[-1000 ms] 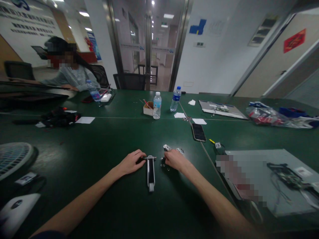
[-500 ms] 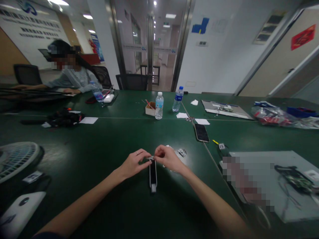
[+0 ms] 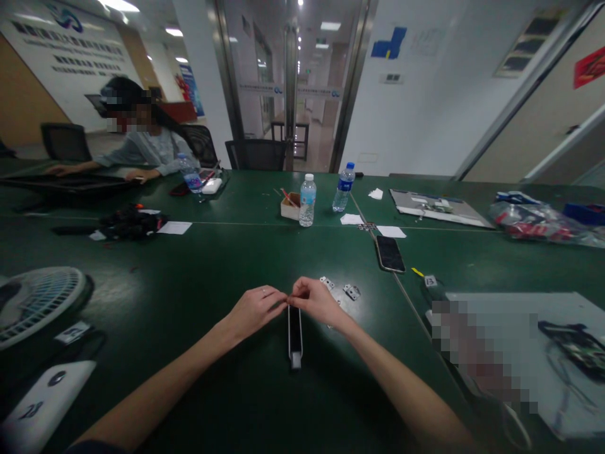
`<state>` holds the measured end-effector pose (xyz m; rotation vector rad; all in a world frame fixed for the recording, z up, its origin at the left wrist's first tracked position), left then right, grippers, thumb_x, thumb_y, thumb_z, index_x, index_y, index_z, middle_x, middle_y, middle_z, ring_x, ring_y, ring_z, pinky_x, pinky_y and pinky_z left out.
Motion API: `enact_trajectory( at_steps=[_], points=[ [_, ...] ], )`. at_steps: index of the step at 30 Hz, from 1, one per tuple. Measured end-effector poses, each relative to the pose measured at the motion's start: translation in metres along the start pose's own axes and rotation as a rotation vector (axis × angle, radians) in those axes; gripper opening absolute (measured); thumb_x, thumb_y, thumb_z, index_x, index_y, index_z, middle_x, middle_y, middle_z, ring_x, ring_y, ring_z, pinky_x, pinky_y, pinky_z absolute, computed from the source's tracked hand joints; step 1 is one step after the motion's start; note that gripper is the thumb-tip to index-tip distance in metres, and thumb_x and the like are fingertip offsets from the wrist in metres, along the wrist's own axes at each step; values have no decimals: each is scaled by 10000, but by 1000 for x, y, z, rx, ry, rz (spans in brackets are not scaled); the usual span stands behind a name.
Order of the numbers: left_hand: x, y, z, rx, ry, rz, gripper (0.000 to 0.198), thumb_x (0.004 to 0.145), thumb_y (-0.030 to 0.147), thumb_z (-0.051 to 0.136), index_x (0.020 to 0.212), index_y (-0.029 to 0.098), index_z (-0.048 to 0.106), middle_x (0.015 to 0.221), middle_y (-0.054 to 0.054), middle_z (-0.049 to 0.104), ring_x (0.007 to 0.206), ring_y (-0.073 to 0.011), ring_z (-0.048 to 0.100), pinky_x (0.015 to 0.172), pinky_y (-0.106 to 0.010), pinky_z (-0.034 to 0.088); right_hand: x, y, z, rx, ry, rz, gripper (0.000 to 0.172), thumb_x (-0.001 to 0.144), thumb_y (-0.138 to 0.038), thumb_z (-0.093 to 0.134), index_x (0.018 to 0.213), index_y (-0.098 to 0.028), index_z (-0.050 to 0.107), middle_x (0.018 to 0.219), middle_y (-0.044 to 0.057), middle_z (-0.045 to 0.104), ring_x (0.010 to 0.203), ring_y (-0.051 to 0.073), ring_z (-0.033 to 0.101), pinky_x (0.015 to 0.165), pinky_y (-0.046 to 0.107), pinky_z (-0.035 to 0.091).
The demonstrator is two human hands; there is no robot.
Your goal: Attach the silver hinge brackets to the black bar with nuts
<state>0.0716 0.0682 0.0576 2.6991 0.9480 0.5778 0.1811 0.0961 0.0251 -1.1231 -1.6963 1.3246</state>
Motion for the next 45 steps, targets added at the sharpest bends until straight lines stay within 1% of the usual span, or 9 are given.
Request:
enact_trajectory(
  at_steps=[5, 10, 15, 19, 23, 29, 37, 42, 45],
  points=[
    [1, -6, 1, -39, -27, -51, 138, 915, 165, 541, 1017, 123, 624, 1013, -89, 651, 924, -209, 621, 819, -348, 520, 1, 2, 2, -8, 7, -14, 276, 717, -363, 699, 727, -165, 506, 656, -31, 552, 606, 108, 525, 563, 227, 395],
    [2, -16, 0, -118, -71, -130, 111, 884, 191, 588, 976, 147, 630, 944, -39, 626, 795, -161, 610, 706, -264, 506, -1, -8, 6, -60, -57, 0, 175, 757, -294, 652, 779, -162, 539, 728, -4, 621, 676, 132, 588, 626, 249, 441],
    [1, -36, 4, -182, -131, -233, 134, 872, 220, 567, 962, 144, 630, 866, -22, 614, 689, -142, 577, 632, -248, 472, -2, -19, -14, -415, -32, -26, 62, 792, -214, 612, 821, -162, 596, 773, 5, 654, 698, 128, 596, 633, 234, 428],
    [-1, -50, 14, -230, -184, -291, 152, 844, 220, 567, 955, 145, 639, 773, -4, 614, 661, -148, 576, 624, -253, 456, -1, -6, -31, -740, -84, 18, 56, 789, -182, 613, 839, -168, 632, 822, 19, 666, 738, 144, 600, 648, 232, 416],
    [-3, -55, 25, -281, -219, -323, 167, 841, 233, 565, 958, 144, 642, 792, -8, 638, 652, -141, 590, 596, -234, 456, -2, 10, -31, -902, -206, 50, 103, 788, -184, 619, 879, -183, 666, 863, 31, 680, 794, 166, 615, 674, 232, 413],
    [-4, -53, 30, -309, -218, -350, 166, 838, 227, 589, 963, 146, 661, 850, -20, 672, 674, -138, 602, 616, -230, 468, -1, 14, -21, -937, -269, 25, 116, 824, -195, 575, 848, -186, 687, 801, 23, 681, 749, 155, 610, 660, 230, 399],
    [-2, -52, 39, -333, -186, -374, 196, 866, 260, 586, 1003, 157, 680, 909, -25, 703, 709, -151, 628, 648, -238, 486, 1, 14, -20, -925, -260, 20, 124, 822, -194, 568, 838, -183, 691, 783, 22, 681, 731, 150, 603, 651, 227, 384],
    [-2, -47, 43, -339, -173, -361, 204, 913, 267, 537, 1033, 167, 668, 950, -23, 688, 800, -161, 630, 708, -249, 496, 0, 12, -20, -912, -278, 29, 124, 827, -202, 569, 834, -182, 691, 763, 20, 673, 711, 146, 597, 636, 224, 385],
    [-3, -47, 41, -322, -165, -353, 203, 917, 274, 536, 1050, 184, 659, 1010, -25, 668, 854, -174, 614, 755, -271, 488, -2, 11, -26, -917, -280, 61, 121, 823, -217, 583, 868, -186, 691, 815, 26, 678, 747, 155, 605, 640, 230, 400]
  ],
)
Point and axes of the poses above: each hand's wrist, its own x-axis towards the middle knuckle, its own z-axis out of the palm, y = z × x, the point moved 8 cm from there along x, towards the middle knuckle
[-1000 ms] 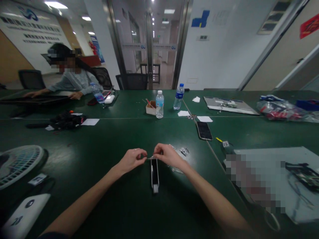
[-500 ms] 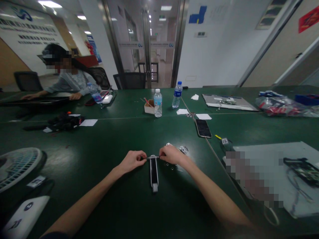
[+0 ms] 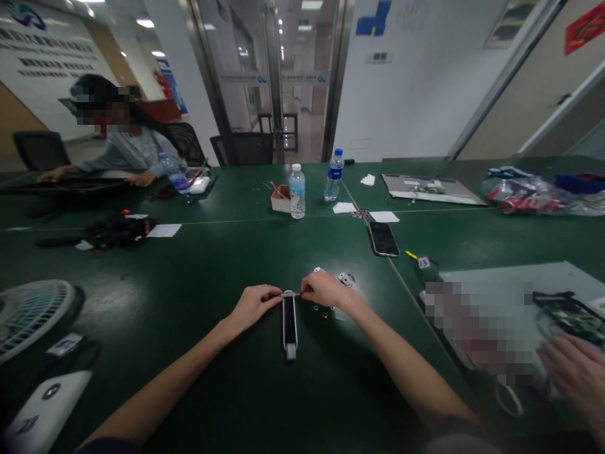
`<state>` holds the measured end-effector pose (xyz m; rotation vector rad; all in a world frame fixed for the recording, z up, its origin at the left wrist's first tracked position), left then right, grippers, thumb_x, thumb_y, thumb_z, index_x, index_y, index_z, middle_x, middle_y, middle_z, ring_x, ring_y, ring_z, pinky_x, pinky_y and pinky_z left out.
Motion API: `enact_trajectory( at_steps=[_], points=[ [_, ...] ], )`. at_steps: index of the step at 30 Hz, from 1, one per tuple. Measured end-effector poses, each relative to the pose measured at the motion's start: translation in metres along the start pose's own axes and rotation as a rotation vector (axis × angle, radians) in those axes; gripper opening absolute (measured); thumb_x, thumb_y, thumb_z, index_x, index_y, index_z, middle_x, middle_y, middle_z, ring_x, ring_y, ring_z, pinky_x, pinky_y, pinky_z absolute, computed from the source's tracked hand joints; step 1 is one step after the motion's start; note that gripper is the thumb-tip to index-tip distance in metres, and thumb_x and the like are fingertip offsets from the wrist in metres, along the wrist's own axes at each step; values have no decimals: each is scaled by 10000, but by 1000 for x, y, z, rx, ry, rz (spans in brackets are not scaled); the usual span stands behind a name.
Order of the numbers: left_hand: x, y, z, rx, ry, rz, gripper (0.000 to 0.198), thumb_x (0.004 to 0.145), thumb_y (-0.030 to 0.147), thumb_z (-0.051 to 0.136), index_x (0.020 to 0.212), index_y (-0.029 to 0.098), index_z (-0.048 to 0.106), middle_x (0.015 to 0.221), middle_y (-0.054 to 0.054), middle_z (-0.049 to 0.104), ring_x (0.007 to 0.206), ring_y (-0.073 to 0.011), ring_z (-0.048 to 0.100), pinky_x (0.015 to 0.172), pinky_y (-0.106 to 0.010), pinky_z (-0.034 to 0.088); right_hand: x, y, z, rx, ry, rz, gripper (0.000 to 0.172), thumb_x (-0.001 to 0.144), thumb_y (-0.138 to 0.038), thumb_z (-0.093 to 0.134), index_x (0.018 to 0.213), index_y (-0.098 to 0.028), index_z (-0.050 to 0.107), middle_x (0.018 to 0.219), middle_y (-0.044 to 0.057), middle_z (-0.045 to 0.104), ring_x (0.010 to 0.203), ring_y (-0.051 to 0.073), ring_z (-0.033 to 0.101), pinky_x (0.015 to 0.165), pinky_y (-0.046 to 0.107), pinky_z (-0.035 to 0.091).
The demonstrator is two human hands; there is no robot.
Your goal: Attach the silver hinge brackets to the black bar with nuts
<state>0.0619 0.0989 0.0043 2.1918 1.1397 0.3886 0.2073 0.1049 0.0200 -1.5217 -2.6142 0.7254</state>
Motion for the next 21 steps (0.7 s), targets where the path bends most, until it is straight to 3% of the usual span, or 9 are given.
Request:
enact_trajectory(
  at_steps=[8, 16, 19, 21],
  points=[
    [1, -5, -10, 59, 14, 13, 301, 869, 351, 599, 1114, 178, 624, 1034, -46, 620, 760, -179, 573, 705, -291, 466, -13, 2, 10, -132, -178, 143, 114, 730, -185, 673, 838, -193, 708, 787, 49, 688, 744, 184, 635, 581, 238, 412],
    [1, -8, -17, 60, -9, 42, 254, 857, 303, 614, 1086, 195, 632, 1058, -38, 617, 839, -198, 586, 764, -317, 455, -11, -8, 15, -180, -176, 130, 99, 708, -186, 648, 775, -177, 721, 753, 71, 688, 717, 198, 634, 568, 248, 410],
    [0, -5, -22, 43, -1, 52, 230, 851, 273, 626, 1069, 200, 640, 1070, -37, 626, 939, -225, 572, 857, -363, 426, -11, -9, 11, -100, -176, 98, 73, 716, -186, 638, 755, -169, 697, 742, 52, 680, 682, 173, 618, 568, 237, 402],
    [-1, -1, -26, 17, 10, 57, 206, 859, 261, 618, 1055, 205, 644, 1089, -37, 627, 1035, -243, 538, 936, -404, 379, -10, -16, 3, -15, -108, 29, 72, 741, -186, 617, 775, -170, 678, 753, 33, 673, 680, 151, 603, 592, 229, 403]
  ],
)
Point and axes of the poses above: each hand's wrist, its own x-axis towards the middle knuckle, its own z-axis out of the palm, y = z × x, the point moved 8 cm from there along x, towards the middle knuckle
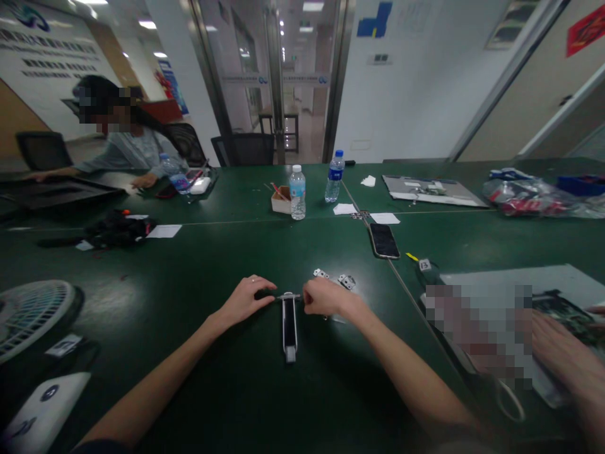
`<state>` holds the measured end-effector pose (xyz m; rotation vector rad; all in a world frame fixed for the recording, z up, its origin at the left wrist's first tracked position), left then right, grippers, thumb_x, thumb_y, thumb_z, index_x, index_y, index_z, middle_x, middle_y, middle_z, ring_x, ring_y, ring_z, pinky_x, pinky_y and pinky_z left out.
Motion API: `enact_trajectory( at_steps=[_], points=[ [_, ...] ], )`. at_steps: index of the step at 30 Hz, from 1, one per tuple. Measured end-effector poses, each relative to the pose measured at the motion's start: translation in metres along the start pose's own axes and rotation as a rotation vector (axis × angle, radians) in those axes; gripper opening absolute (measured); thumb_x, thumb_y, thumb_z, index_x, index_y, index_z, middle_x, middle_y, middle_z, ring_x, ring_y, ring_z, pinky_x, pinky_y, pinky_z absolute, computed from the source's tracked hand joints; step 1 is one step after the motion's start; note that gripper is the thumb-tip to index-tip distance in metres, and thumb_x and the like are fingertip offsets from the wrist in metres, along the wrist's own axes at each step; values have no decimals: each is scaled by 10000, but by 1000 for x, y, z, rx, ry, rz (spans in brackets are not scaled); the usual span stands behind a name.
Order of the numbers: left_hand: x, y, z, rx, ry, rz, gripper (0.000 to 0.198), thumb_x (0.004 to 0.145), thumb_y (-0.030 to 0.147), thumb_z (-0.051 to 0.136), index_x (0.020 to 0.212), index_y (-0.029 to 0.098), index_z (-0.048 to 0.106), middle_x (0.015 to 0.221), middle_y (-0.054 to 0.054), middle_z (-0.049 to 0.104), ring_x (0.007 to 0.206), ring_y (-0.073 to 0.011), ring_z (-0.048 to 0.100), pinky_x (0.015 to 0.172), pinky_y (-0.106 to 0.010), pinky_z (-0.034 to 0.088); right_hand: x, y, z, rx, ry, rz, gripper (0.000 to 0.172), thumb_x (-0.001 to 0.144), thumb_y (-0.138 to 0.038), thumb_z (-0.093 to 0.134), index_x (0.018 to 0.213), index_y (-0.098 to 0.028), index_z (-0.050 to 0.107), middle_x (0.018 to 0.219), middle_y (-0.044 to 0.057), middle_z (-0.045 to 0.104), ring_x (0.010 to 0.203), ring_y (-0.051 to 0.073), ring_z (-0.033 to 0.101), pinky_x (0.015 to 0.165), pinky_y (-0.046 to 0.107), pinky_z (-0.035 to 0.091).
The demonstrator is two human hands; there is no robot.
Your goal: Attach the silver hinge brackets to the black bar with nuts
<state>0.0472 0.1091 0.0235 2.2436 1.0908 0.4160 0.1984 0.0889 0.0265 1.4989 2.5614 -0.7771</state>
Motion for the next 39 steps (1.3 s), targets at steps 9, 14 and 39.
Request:
enact_trajectory(
  at_steps=[9, 14, 39],
  points=[
    [-5, 23, 2, -281, -63, 1, 128, 895, 253, 569, 969, 193, 654, 983, -3, 665, 929, -171, 611, 834, -293, 479, -7, -45, -33, 110, 302, -233, 65, 845, -216, 605, 815, -162, 628, 816, 24, 621, 783, 146, 554, 711, 251, 398],
    [-5, 24, 5, -379, -75, -15, 91, 872, 229, 592, 923, 174, 643, 949, -9, 666, 886, -155, 626, 826, -289, 492, -7, -47, -33, 136, 331, -267, 15, 843, -186, 620, 842, -172, 623, 847, 22, 623, 845, 153, 548, 741, 258, 409],
    [1, -6, 17, -161, -49, -81, 180, 857, 250, 601, 986, 168, 698, 963, -32, 716, 870, -182, 666, 788, -275, 512, 16, 0, 0, -121, 166, -84, 127, 844, -238, 593, 905, -188, 693, 874, 61, 671, 869, 199, 601, 748, 262, 410]
  ],
)
Point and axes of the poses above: each hand's wrist, its own x-axis towards the middle knuckle, its own z-axis out of the palm, y = z × x, the point moved 8 cm from there along x, towards the middle knuckle
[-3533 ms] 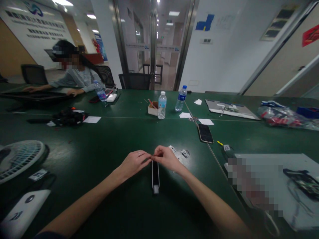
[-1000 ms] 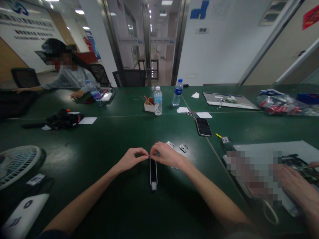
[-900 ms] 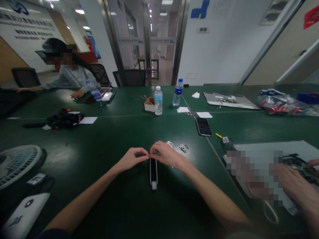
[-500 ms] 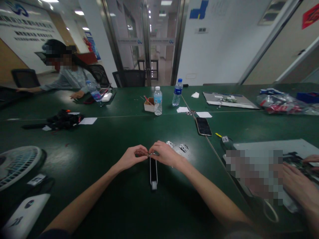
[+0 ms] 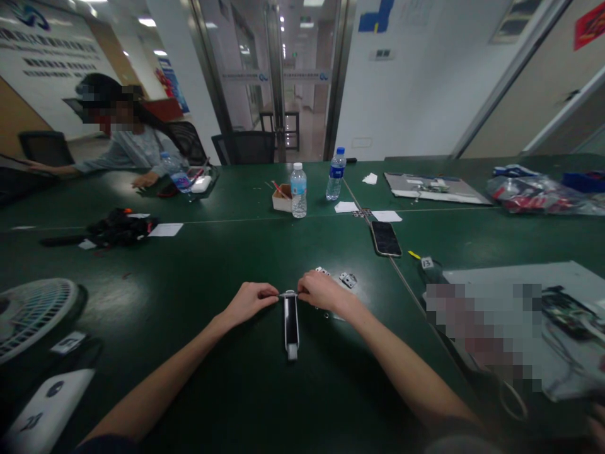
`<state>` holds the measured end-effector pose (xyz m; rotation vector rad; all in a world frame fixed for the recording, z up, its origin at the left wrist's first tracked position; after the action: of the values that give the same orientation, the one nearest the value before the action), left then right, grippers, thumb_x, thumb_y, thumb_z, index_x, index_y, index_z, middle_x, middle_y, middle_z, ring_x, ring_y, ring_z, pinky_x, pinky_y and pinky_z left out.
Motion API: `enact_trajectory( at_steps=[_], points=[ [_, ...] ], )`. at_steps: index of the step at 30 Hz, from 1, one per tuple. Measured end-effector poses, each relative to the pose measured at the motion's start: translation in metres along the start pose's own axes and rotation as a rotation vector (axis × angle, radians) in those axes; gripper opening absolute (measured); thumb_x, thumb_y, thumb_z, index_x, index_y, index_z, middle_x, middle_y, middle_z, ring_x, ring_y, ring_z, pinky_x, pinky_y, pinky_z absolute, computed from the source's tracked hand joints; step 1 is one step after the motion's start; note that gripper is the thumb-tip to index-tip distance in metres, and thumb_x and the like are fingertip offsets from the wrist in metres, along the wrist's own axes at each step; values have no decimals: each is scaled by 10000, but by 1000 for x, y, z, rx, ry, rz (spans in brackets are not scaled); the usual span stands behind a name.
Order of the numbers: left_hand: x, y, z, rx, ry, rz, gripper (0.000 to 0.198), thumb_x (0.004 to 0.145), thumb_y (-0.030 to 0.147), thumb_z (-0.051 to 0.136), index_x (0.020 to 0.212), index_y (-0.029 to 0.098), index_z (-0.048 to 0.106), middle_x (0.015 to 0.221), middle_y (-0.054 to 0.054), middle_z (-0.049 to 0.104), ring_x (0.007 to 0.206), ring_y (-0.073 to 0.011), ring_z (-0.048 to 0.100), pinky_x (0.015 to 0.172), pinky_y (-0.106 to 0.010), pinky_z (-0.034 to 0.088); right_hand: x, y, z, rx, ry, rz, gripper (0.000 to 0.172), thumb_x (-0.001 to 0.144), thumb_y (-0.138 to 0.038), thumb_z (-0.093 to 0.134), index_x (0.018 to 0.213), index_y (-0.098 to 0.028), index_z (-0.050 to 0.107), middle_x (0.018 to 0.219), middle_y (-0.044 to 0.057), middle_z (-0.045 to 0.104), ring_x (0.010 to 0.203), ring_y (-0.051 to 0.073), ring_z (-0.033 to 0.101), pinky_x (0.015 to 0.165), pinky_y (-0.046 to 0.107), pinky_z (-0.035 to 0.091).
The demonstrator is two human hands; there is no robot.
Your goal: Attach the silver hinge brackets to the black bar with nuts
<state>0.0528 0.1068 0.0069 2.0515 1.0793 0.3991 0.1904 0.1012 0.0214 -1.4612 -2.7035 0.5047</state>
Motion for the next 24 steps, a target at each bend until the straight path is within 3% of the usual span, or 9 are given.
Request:
enact_trajectory(
  at_steps=[24],
  points=[
    [1, 2, 5, 7, 84, -20, 148, 861, 206, 613, 964, 161, 708, 941, -38, 724, 869, -190, 675, 809, -288, 516, 0, -2, -1, 23, 44, -21, 89, 846, -255, 622, 867, -170, 638, 882, 46, 639, 864, 187, 572, 718, 251, 385]
  ],
)
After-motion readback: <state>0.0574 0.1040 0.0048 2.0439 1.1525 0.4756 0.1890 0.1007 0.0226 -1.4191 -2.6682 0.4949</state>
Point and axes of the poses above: each hand's wrist, its own x-axis towards the middle knuckle, its own z-axis out of the palm, y = z × x, the point moved 8 cm from there along x, towards the middle knuckle
